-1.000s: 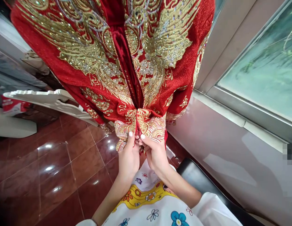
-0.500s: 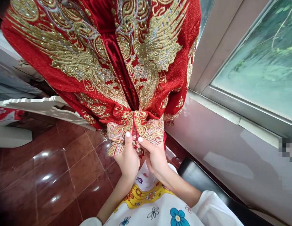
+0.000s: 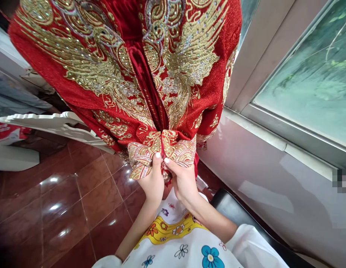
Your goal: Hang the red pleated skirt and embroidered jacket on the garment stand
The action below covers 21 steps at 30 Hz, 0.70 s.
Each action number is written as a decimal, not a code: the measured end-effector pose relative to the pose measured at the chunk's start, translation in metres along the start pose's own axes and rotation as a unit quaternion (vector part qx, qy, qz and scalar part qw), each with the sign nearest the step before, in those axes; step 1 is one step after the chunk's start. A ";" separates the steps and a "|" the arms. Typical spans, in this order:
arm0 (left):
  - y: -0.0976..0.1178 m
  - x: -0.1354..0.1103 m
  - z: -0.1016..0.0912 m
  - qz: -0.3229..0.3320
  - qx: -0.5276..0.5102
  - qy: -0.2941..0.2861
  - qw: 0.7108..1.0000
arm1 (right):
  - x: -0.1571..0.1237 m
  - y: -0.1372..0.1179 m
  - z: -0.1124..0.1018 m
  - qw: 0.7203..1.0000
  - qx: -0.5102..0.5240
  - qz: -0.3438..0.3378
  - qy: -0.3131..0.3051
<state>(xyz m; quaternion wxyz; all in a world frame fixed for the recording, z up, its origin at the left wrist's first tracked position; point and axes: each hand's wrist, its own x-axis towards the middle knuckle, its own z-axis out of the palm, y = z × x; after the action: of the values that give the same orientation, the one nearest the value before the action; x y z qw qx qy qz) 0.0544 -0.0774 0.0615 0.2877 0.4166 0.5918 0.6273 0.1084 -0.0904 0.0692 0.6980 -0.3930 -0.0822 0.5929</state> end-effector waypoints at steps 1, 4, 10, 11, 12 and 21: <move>-0.002 0.003 0.000 0.011 0.010 -0.009 1.000 | 0.002 0.000 0.000 1.000 -0.001 0.001 0.004; -0.010 0.012 -0.001 0.026 0.020 -0.058 0.998 | 0.009 0.002 0.000 1.000 -0.006 -0.001 0.020; -0.025 0.029 -0.006 0.034 0.044 -0.180 0.982 | 0.025 0.009 0.001 0.999 -0.018 -0.013 0.045; -0.027 0.031 -0.006 0.040 0.057 -0.185 0.980 | 0.028 0.012 0.002 0.999 -0.014 -0.020 0.044; -0.029 0.033 -0.006 0.045 0.070 -0.185 0.979 | 0.030 0.014 0.002 0.999 -0.009 -0.032 0.041; -0.056 0.037 -0.002 0.020 0.072 -0.187 0.980 | 0.047 0.033 -0.035 0.978 -0.073 0.189 -0.051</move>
<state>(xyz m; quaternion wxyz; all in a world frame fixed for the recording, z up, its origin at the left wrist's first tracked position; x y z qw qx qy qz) 0.0276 -0.0391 0.0130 0.3494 0.5580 0.5629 0.4997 0.1165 -0.0650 0.0074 0.5375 -0.4206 -0.0849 0.7259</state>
